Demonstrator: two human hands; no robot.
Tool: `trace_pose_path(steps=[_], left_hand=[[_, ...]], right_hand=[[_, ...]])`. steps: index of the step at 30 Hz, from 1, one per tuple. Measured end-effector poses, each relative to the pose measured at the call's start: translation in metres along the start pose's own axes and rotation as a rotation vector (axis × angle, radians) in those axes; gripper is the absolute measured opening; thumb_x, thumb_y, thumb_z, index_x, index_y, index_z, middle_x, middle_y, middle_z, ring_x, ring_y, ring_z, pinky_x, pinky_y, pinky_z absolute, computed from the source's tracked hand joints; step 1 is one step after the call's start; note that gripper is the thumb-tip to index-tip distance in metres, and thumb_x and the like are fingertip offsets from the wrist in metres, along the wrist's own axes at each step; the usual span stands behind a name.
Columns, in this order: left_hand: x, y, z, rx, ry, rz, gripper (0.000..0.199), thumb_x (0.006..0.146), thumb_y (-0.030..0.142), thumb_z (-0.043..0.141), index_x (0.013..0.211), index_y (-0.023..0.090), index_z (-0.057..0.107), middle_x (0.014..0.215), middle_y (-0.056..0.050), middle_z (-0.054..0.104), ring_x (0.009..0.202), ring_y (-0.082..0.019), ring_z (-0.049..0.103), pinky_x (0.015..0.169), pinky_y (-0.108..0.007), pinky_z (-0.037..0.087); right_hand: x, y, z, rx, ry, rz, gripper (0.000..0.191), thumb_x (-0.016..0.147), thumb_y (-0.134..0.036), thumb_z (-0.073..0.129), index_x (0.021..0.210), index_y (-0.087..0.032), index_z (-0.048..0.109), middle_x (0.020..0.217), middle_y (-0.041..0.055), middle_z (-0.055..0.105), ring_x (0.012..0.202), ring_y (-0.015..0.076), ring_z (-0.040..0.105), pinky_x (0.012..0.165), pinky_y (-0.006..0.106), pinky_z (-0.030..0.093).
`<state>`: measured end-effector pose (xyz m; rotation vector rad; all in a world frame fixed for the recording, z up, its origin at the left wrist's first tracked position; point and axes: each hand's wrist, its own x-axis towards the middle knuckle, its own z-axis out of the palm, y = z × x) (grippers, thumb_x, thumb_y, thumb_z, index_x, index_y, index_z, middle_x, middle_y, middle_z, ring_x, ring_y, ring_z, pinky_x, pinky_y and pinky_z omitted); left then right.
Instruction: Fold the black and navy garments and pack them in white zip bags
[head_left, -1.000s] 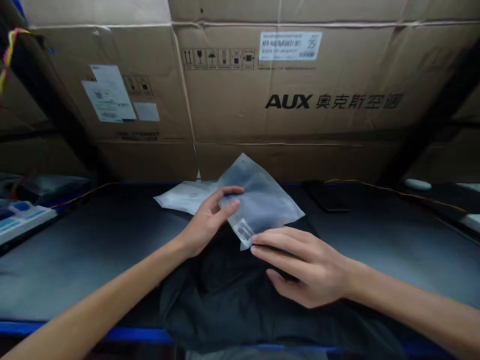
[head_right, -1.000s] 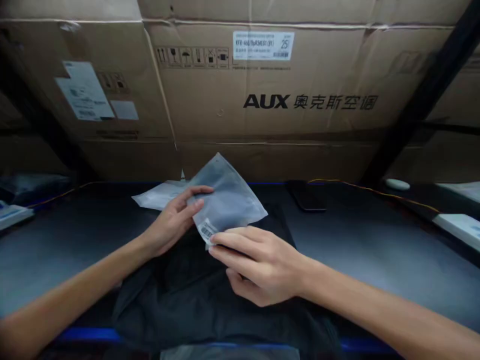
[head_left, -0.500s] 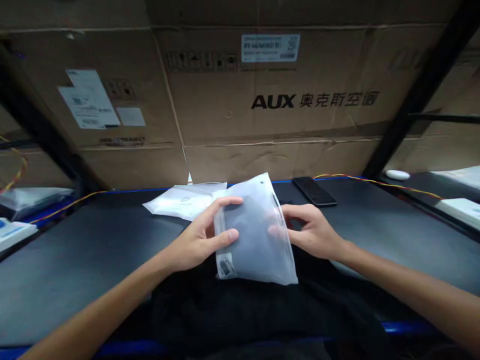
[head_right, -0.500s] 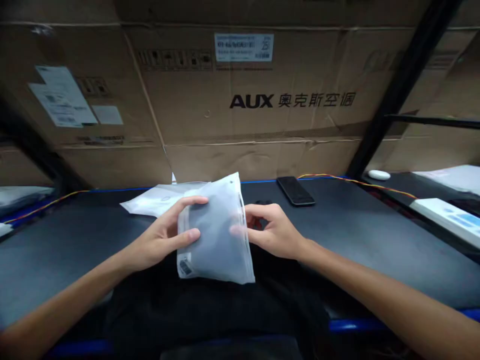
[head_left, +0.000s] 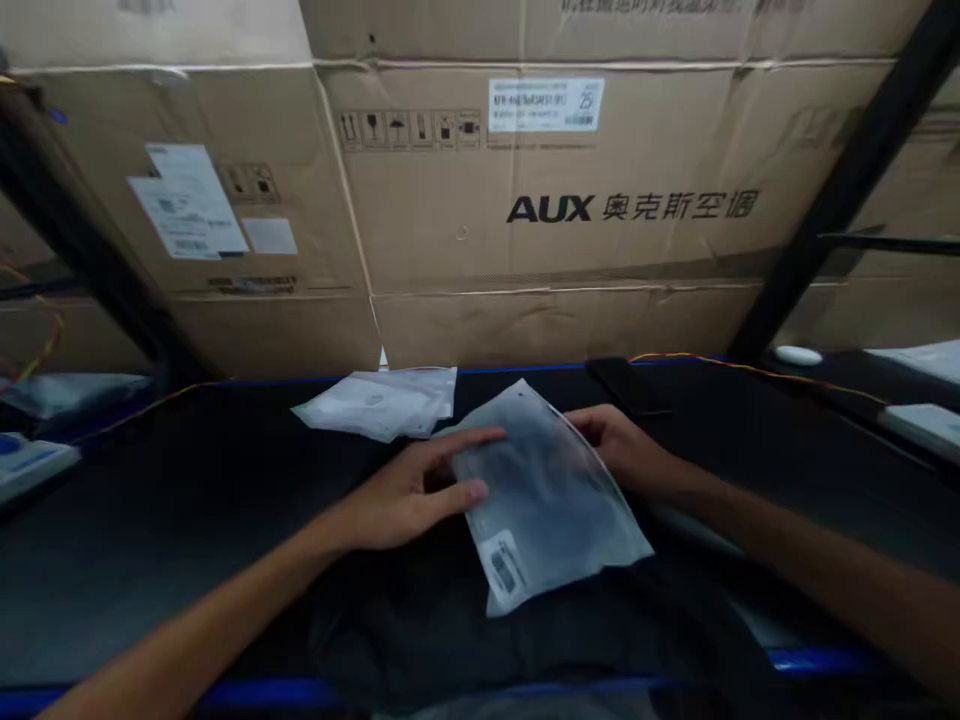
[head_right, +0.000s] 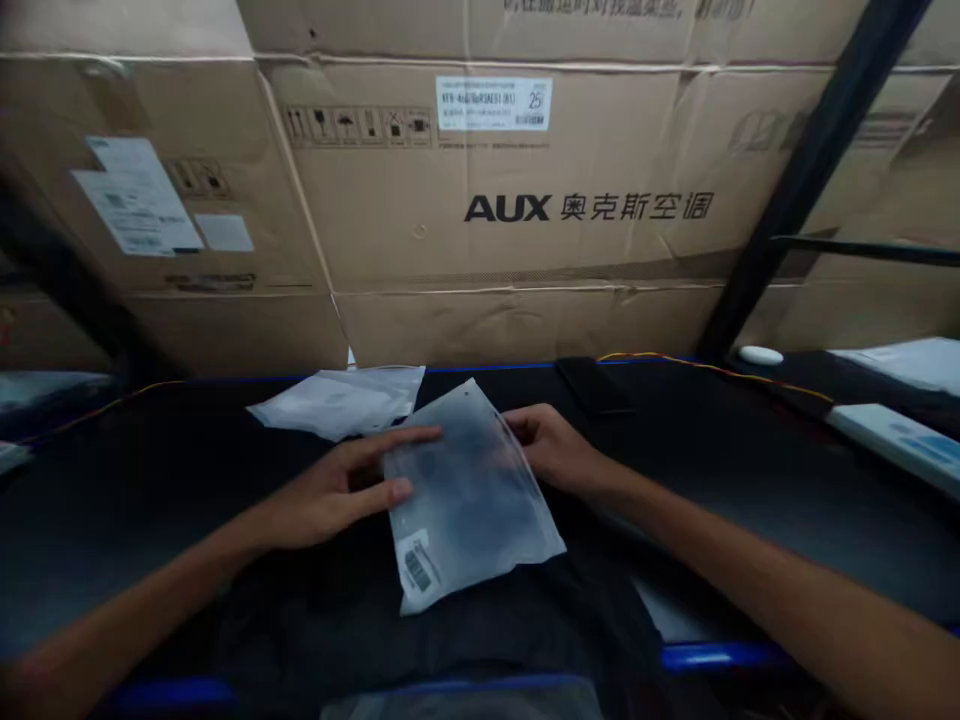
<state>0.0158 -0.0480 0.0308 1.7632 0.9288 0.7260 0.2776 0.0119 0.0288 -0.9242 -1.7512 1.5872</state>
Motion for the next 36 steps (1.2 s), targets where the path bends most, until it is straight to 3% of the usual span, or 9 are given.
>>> trace_pose_path(steps=[3, 9, 12, 14, 18, 21, 27, 33, 36], left_hand=[[0.001, 0.004, -0.011, 0.095, 0.115, 0.042, 0.051, 0.090, 0.039, 0.067, 0.138, 0.022, 0.060, 0.132, -0.009, 0.068, 0.110, -0.025, 0.066, 0.093, -0.036, 0.054], [-0.008, 0.022, -0.052, 0.480, 0.483, -0.013, 0.048, 0.081, 0.042, 0.067, 0.121, 0.017, 0.072, 0.096, -0.005, 0.075, 0.067, -0.016, 0.061, 0.059, -0.025, 0.047], [-0.012, 0.024, -0.081, 0.703, 0.760, -0.144, 0.055, 0.079, 0.045, 0.062, 0.124, 0.015, 0.071, 0.079, -0.003, 0.071, 0.066, -0.019, 0.061, 0.061, -0.027, 0.047], [-0.015, 0.021, -0.101, 0.835, 0.828, -0.265, 0.058, 0.079, 0.049, 0.058, 0.125, 0.015, 0.070, 0.071, -0.003, 0.069, 0.068, -0.022, 0.064, 0.065, -0.030, 0.049], [-0.025, 0.010, -0.132, 0.790, 0.597, -0.479, 0.084, 0.081, 0.062, 0.054, 0.144, 0.007, 0.047, 0.074, -0.006, 0.074, 0.067, -0.025, 0.070, 0.071, -0.033, 0.053], [-0.033, 0.008, -0.139, 0.778, 0.448, -0.547, 0.095, 0.082, 0.071, 0.049, 0.153, 0.009, 0.033, 0.067, -0.003, 0.072, 0.060, -0.025, 0.070, 0.064, -0.034, 0.052], [-0.033, 0.004, -0.127, 0.810, 0.214, -0.599, 0.089, 0.082, 0.075, 0.048, 0.148, 0.015, 0.048, 0.057, 0.000, 0.062, 0.053, -0.024, 0.062, 0.052, -0.029, 0.044], [-0.032, -0.008, -0.139, 1.081, 0.255, -0.413, 0.084, 0.073, 0.064, 0.065, 0.143, 0.019, 0.056, 0.072, -0.002, 0.067, 0.071, -0.026, 0.065, 0.066, -0.029, 0.045], [-0.030, -0.014, -0.142, 1.155, 0.288, -0.443, 0.080, 0.073, 0.055, 0.068, 0.145, 0.021, 0.055, 0.075, -0.003, 0.067, 0.075, -0.028, 0.065, 0.068, -0.030, 0.045]], right_hand=[[0.002, -0.001, -0.002, 0.089, 0.175, -0.026, 0.029, 0.061, -0.036, 0.086, 0.069, -0.018, 0.065, 0.059, -0.0048, 0.060, 0.050, 0.0092, 0.051, 0.048, 0.022, 0.038], [0.008, -0.007, -0.013, 0.318, 0.563, -0.208, 0.028, 0.065, -0.033, 0.080, 0.078, -0.025, 0.057, 0.071, -0.0029, 0.059, 0.059, 0.0136, 0.053, 0.051, 0.025, 0.044], [0.010, -0.007, -0.018, 0.259, 0.622, -0.230, 0.027, 0.068, -0.034, 0.076, 0.079, -0.027, 0.052, 0.070, -0.0018, 0.057, 0.057, 0.0156, 0.051, 0.047, 0.026, 0.040], [0.009, -0.004, -0.018, 0.202, 0.603, -0.193, 0.027, 0.069, -0.035, 0.074, 0.079, -0.027, 0.050, 0.066, -0.0040, 0.054, 0.054, 0.0143, 0.049, 0.045, 0.025, 0.037], [0.007, 0.005, -0.010, 0.163, 0.471, -0.133, 0.029, 0.069, -0.040, 0.077, 0.077, -0.024, 0.054, 0.066, -0.0059, 0.053, 0.055, 0.0126, 0.049, 0.049, 0.024, 0.038], [0.006, 0.009, -0.005, 0.121, 0.369, -0.121, 0.031, 0.068, -0.043, 0.079, 0.076, -0.023, 0.058, 0.068, -0.0053, 0.056, 0.057, 0.0123, 0.050, 0.052, 0.024, 0.039], [0.006, 0.011, -0.007, -0.124, 0.204, -0.155, 0.030, 0.075, -0.047, 0.075, 0.074, -0.020, 0.064, 0.069, -0.0028, 0.060, 0.065, 0.0141, 0.055, 0.061, 0.026, 0.043], [0.006, 0.016, -0.010, -0.359, 0.131, -0.227, 0.032, 0.083, -0.050, 0.068, 0.094, -0.019, 0.069, 0.085, 0.0026, 0.068, 0.079, 0.0195, 0.063, 0.072, 0.032, 0.051], [0.002, 0.012, -0.016, -0.449, 0.014, -0.308, 0.045, 0.083, -0.049, 0.069, 0.117, -0.020, 0.065, 0.112, 0.0081, 0.069, 0.101, 0.0252, 0.065, 0.088, 0.039, 0.053]])
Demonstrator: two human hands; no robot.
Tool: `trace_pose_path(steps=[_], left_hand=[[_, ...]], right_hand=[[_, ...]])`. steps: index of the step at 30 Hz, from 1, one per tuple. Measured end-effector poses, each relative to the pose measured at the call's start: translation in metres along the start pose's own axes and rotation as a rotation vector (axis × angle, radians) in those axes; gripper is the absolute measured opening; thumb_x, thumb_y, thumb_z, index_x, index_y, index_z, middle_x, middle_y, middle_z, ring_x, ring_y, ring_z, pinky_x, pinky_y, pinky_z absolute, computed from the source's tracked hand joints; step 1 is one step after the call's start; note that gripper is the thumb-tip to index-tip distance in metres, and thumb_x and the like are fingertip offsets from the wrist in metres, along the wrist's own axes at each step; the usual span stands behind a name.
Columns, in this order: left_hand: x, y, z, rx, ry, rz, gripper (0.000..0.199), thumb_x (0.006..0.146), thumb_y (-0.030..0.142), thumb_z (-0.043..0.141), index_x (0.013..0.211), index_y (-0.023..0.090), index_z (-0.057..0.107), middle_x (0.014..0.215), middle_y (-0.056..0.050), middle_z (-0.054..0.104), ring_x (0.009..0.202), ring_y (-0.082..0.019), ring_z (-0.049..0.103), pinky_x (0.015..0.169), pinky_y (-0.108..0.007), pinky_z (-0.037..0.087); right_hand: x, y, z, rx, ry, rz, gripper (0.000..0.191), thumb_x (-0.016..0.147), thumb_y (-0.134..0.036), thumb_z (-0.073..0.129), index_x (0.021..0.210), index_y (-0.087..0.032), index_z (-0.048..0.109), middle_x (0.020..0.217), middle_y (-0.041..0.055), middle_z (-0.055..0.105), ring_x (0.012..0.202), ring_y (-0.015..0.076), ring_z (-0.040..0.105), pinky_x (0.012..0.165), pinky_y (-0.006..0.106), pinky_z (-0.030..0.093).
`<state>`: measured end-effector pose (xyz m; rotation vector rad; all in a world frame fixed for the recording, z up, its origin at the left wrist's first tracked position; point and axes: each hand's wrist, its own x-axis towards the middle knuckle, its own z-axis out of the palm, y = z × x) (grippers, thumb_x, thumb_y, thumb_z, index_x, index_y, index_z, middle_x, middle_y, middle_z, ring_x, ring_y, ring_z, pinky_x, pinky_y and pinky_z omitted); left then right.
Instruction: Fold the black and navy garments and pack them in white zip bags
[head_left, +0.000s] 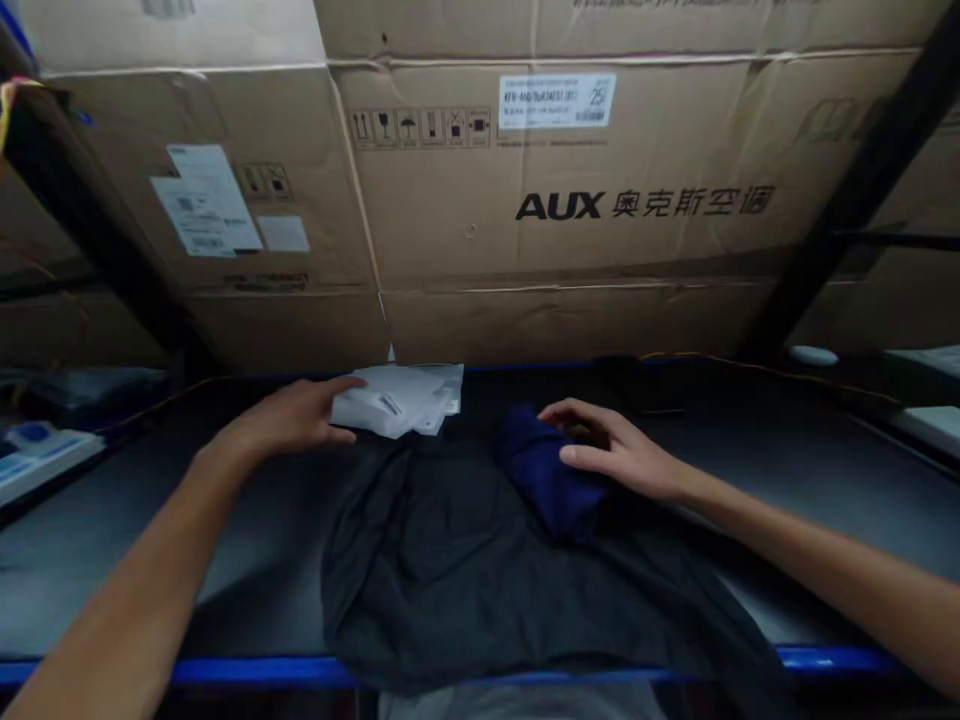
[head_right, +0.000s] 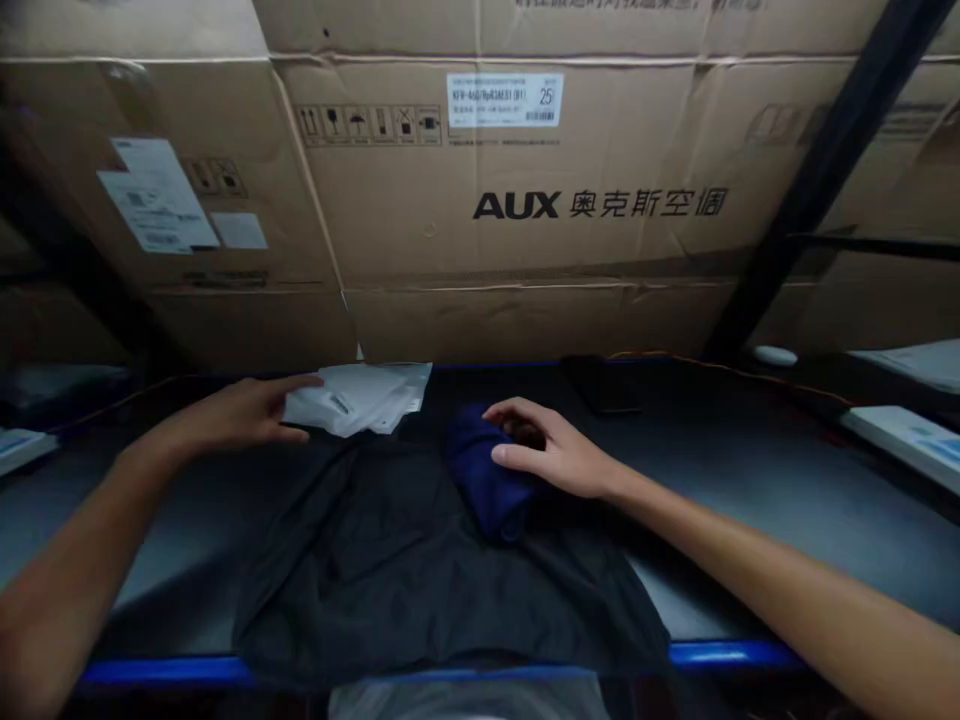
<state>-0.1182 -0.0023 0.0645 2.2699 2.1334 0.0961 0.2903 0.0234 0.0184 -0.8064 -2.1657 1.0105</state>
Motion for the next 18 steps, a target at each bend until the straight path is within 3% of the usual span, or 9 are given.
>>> trace_pose_path(steps=[4, 7, 9, 14, 18], left_hand=[[0.007, 0.017, 0.016, 0.073, 0.044, -0.065, 0.069, 0.084, 0.058, 0.055, 0.143, 0.023, 0.056, 0.092, -0.012, 0.072, 0.091, -0.037, 0.068, 0.077, -0.039, 0.048], [0.011, 0.034, 0.029, 0.100, 0.062, -0.109, 0.066, 0.093, 0.059, 0.039, 0.148, 0.024, 0.049, 0.104, -0.017, 0.073, 0.103, -0.041, 0.067, 0.084, -0.046, 0.049], [0.013, 0.040, 0.034, 0.070, 0.067, -0.101, 0.067, 0.095, 0.059, 0.036, 0.152, 0.024, 0.043, 0.109, -0.017, 0.073, 0.105, -0.040, 0.067, 0.086, -0.046, 0.049], [0.013, 0.035, 0.034, -0.180, 0.090, 0.084, 0.077, 0.092, 0.057, 0.046, 0.156, 0.016, 0.033, 0.094, -0.009, 0.073, 0.087, -0.027, 0.069, 0.080, -0.033, 0.049], [0.010, 0.035, 0.026, -0.319, 0.166, 0.186, 0.069, 0.091, 0.053, 0.052, 0.148, 0.015, 0.046, 0.087, -0.005, 0.070, 0.070, -0.019, 0.065, 0.070, -0.028, 0.049]], right_hand=[[-0.007, -0.009, -0.012, -0.198, -0.277, -0.104, 0.095, 0.070, -0.046, 0.083, 0.151, -0.024, 0.039, 0.148, 0.0124, 0.051, 0.130, 0.0317, 0.054, 0.108, 0.046, 0.045], [-0.011, -0.015, -0.014, -0.313, -0.361, -0.151, 0.119, 0.065, -0.038, 0.088, 0.161, -0.024, 0.019, 0.157, 0.0141, 0.040, 0.140, 0.0330, 0.047, 0.114, 0.046, 0.040], [-0.012, -0.016, -0.011, -0.360, -0.354, -0.185, 0.115, 0.066, -0.030, 0.087, 0.160, -0.026, 0.021, 0.160, 0.0139, 0.036, 0.143, 0.0333, 0.042, 0.116, 0.046, 0.037], [-0.008, -0.016, -0.006, -0.425, -0.326, -0.215, 0.066, 0.070, -0.022, 0.081, 0.134, -0.026, 0.062, 0.153, 0.0137, 0.046, 0.138, 0.0337, 0.050, 0.113, 0.047, 0.041], [-0.003, -0.014, -0.005, -0.303, -0.112, -0.200, 0.038, 0.072, -0.030, 0.082, 0.109, -0.021, 0.075, 0.132, 0.0132, 0.065, 0.123, 0.0328, 0.061, 0.108, 0.047, 0.045]])
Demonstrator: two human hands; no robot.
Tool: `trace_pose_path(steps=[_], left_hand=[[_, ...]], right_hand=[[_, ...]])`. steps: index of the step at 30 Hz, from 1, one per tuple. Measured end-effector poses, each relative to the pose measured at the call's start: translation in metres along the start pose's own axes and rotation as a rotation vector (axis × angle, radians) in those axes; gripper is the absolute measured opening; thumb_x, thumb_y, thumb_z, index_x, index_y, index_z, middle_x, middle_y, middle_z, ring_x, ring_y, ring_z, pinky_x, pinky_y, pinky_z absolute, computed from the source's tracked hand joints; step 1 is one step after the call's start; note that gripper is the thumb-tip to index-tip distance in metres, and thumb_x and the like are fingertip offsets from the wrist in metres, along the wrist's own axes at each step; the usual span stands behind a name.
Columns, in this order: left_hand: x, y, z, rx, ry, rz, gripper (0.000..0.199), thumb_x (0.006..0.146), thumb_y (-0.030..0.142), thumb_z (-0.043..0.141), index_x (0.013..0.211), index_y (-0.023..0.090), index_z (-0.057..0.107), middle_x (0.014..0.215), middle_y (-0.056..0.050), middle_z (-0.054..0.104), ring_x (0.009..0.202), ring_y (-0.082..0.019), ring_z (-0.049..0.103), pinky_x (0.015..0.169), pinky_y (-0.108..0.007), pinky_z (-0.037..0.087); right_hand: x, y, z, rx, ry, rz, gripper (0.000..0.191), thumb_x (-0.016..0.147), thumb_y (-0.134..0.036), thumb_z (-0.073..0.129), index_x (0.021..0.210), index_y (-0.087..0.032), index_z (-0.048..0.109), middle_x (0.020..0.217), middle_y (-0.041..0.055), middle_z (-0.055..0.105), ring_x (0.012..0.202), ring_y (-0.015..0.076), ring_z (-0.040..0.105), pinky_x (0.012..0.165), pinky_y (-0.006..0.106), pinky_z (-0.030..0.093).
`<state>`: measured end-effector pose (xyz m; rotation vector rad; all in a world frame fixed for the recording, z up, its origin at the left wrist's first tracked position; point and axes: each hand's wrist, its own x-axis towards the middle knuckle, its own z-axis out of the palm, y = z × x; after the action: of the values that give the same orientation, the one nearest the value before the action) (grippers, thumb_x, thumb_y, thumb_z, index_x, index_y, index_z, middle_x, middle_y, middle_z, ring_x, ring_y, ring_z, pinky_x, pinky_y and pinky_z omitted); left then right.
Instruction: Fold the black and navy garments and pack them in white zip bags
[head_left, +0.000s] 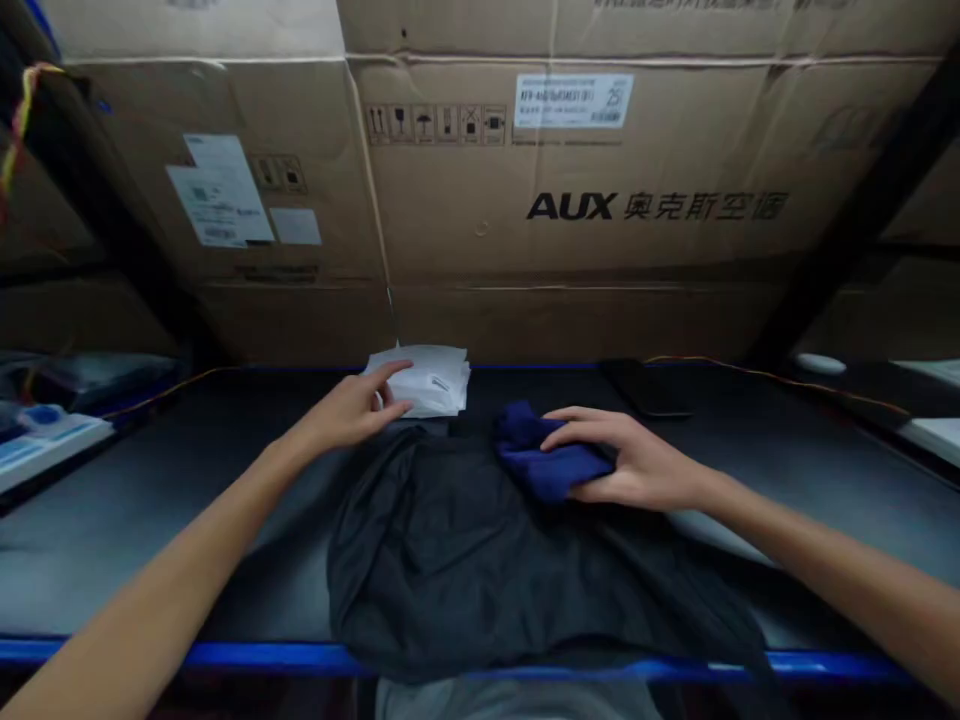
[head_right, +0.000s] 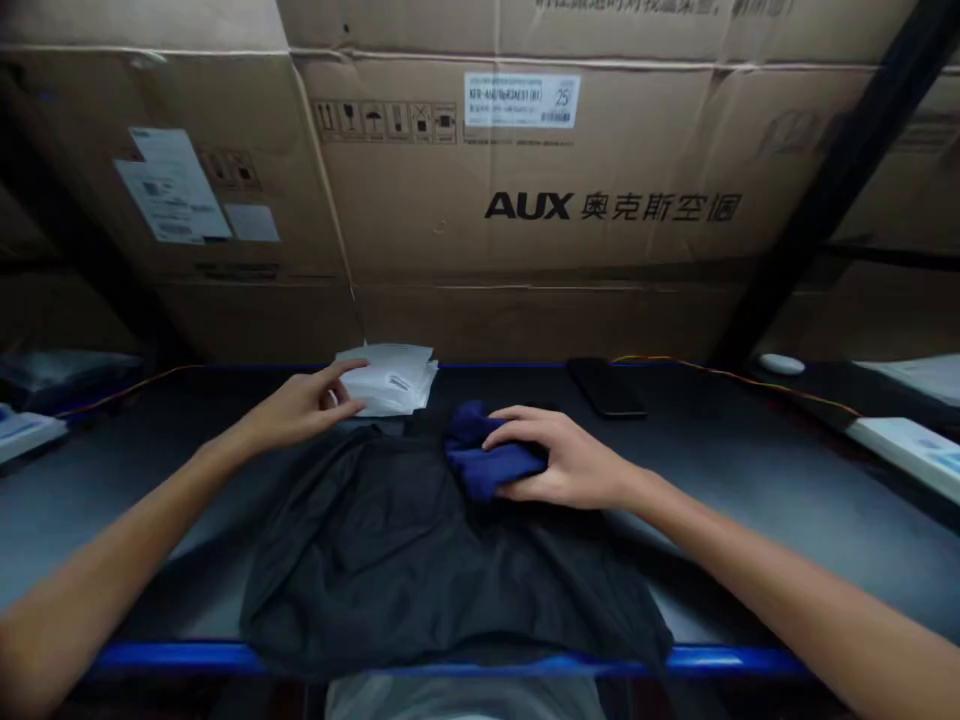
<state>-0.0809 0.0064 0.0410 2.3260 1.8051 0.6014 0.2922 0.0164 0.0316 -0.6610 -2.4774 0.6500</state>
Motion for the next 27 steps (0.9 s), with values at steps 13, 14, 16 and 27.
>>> trace_pose_path(steps=[13, 14, 16, 27], left_hand=[[-0.030, 0.085, 0.024, -0.788, -0.127, 0.252, 0.062, 0.084, 0.048, 0.072, 0.139, 0.024, 0.057, 0.142, -0.011, 0.061, 0.128, -0.029, 0.058, 0.102, -0.038, 0.050], [-0.030, 0.088, 0.028, -0.898, -0.188, 0.208, 0.060, 0.084, 0.050, 0.071, 0.136, 0.023, 0.059, 0.136, -0.011, 0.065, 0.124, -0.029, 0.061, 0.101, -0.038, 0.051], [-0.031, 0.093, 0.033, -1.068, -0.248, 0.081, 0.053, 0.086, 0.055, 0.070, 0.127, 0.022, 0.065, 0.119, -0.009, 0.073, 0.111, -0.025, 0.068, 0.095, -0.034, 0.053], [-0.033, 0.113, 0.032, -1.331, -0.381, -0.308, 0.055, 0.072, 0.059, 0.079, 0.104, 0.016, 0.070, 0.064, -0.001, 0.069, 0.048, -0.015, 0.064, 0.041, -0.020, 0.045]], right_hand=[[0.000, -0.043, 0.017, 1.431, -0.038, 0.783, 0.069, 0.086, -0.072, 0.055, 0.126, -0.017, 0.067, 0.121, 0.0116, 0.075, 0.116, 0.0292, 0.069, 0.110, 0.048, 0.047], [-0.001, -0.043, 0.016, 1.451, -0.065, 0.759, 0.072, 0.086, -0.075, 0.053, 0.127, -0.017, 0.066, 0.123, 0.0125, 0.074, 0.119, 0.0303, 0.067, 0.111, 0.050, 0.046], [-0.004, -0.041, 0.016, 1.456, -0.110, 0.711, 0.081, 0.080, -0.082, 0.052, 0.126, -0.017, 0.066, 0.126, 0.0147, 0.072, 0.122, 0.0337, 0.065, 0.109, 0.053, 0.047], [-0.004, -0.033, 0.023, 0.938, 0.157, 0.462, 0.078, 0.064, -0.036, 0.089, 0.135, -0.021, 0.060, 0.119, 0.0081, 0.075, 0.113, 0.0307, 0.068, 0.104, 0.048, 0.050]])
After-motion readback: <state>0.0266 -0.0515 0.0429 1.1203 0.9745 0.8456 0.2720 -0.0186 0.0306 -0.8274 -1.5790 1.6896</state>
